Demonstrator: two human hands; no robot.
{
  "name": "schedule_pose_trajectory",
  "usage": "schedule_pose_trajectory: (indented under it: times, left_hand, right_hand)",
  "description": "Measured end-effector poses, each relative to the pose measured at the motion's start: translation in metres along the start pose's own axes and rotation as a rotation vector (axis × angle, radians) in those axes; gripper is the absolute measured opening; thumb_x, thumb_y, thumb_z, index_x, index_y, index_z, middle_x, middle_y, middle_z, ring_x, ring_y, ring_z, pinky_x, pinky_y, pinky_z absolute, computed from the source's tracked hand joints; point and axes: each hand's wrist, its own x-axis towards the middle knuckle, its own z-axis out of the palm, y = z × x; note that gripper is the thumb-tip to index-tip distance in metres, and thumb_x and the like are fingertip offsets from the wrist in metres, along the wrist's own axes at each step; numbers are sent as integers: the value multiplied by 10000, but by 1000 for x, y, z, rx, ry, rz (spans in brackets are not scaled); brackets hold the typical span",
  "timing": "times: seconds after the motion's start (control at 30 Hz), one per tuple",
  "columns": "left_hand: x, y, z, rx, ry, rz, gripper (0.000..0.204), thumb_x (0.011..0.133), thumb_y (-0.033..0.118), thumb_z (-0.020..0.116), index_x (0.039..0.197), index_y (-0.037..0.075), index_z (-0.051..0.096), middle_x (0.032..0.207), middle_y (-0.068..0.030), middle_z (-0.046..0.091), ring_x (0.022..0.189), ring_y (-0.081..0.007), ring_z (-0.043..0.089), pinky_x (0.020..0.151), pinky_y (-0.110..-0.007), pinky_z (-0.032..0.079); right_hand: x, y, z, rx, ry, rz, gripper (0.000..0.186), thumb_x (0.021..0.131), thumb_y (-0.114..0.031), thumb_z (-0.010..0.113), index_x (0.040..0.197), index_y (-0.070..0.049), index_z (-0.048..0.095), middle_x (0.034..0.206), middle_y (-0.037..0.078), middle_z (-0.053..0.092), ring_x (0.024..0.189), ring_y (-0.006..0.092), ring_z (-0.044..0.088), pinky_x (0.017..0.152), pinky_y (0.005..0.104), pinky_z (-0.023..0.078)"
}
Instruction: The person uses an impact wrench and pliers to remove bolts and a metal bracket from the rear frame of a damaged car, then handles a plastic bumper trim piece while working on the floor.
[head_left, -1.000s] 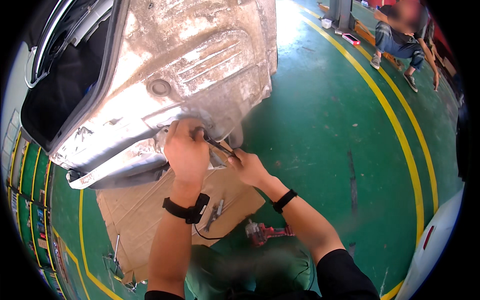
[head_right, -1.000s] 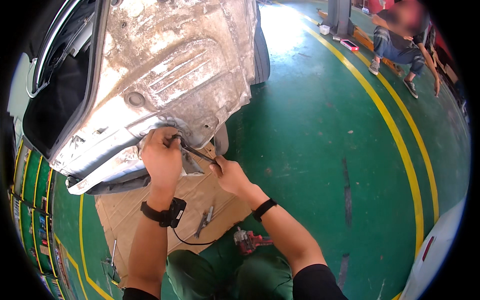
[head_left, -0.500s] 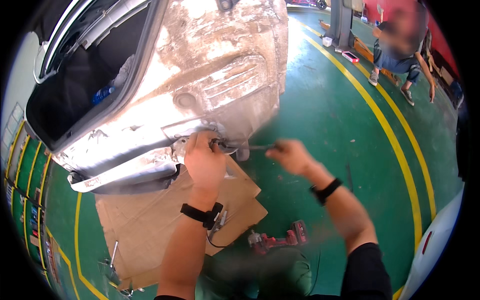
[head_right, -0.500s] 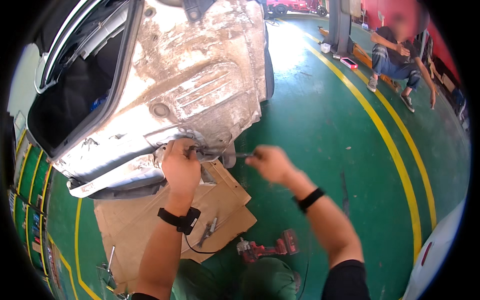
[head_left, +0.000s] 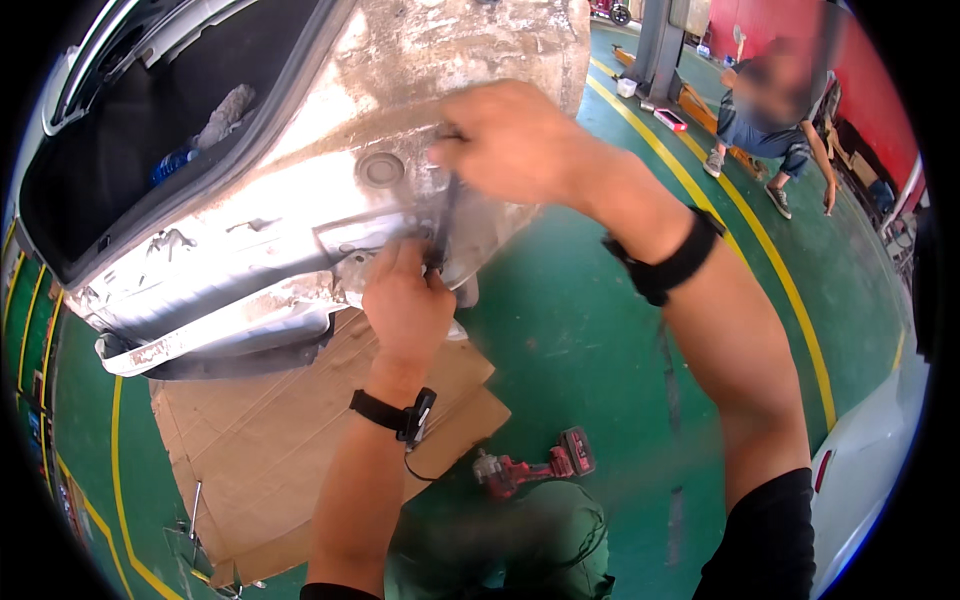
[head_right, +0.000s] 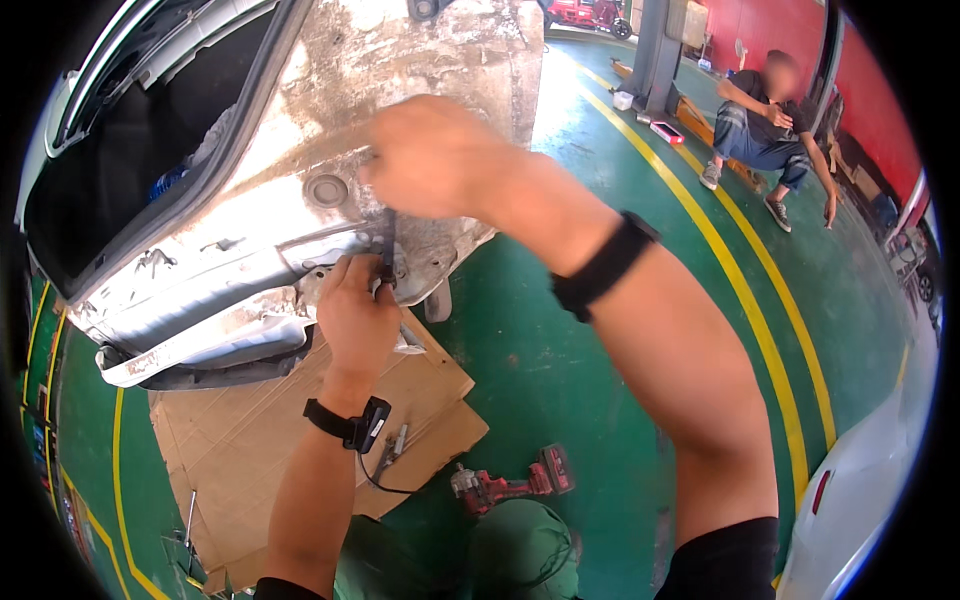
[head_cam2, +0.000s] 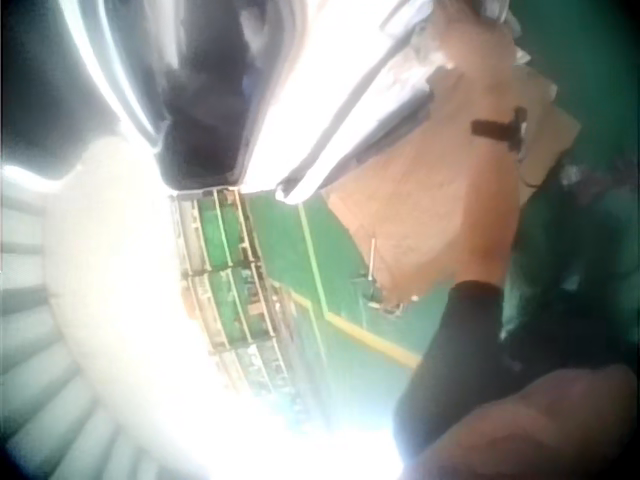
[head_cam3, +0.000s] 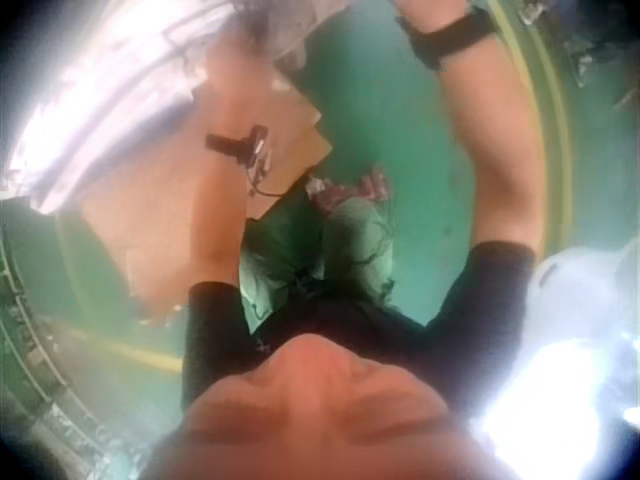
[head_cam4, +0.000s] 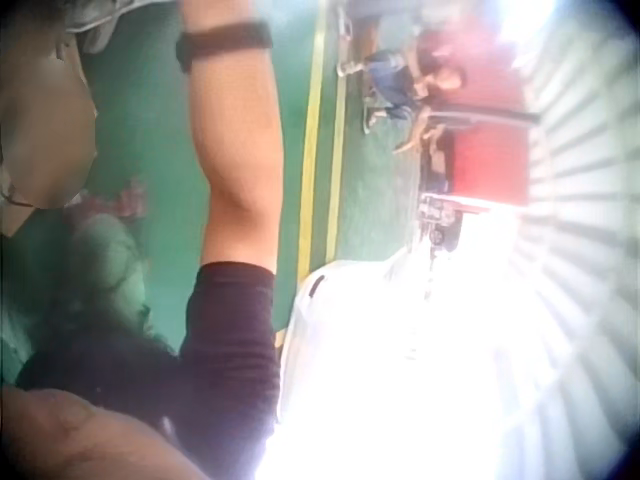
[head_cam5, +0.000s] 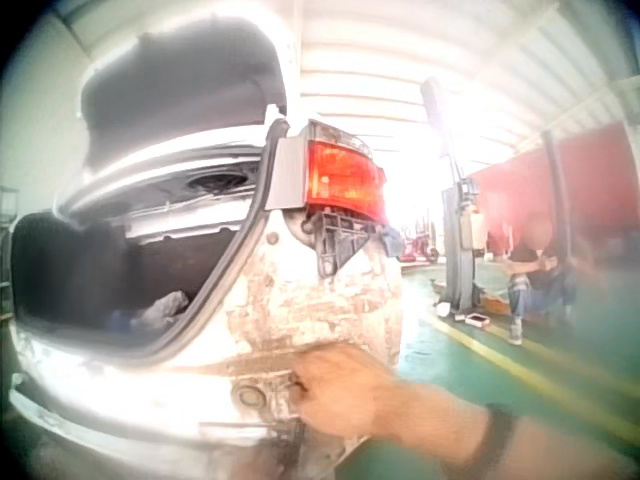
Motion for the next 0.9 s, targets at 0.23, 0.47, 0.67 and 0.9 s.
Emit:
schedule_pose_trajectory:
  times: [0.23,0.47,0.67,0.9]
  left_hand:
    - [-2,-6,-4,-17,4,-28,222,745,-44,673,932,75,680,929,-96,669,878,-355,643,741,-444,512]
    - [-3,2,2,24,-17,-40,193,742,-58,685,892,63,689,895,-94,671,839,-342,655,723,-425,511]
    - [0,-2,2,97,-19,-32,191,750,-63,676,896,58,696,885,-107,671,774,-336,657,683,-418,508]
    - [-2,-3,3,104,-31,-60,227,733,-64,648,900,86,678,896,-105,653,843,-359,637,713,-461,509]
  right_hand:
    - [-131,31,58,587,202,529,229,956,-215,688,1007,7,659,783,154,669,667,255,611,656,390,492]
    - [-212,0,227,983,32,611,185,967,-160,656,1062,-2,677,842,185,694,743,282,665,703,373,532]
    - [-171,-44,276,900,34,562,223,953,-184,651,1091,-10,668,874,263,667,781,431,650,693,435,521]
    - [-178,-32,266,972,-107,605,266,956,-234,646,1089,-6,679,893,275,676,810,385,685,723,452,521]
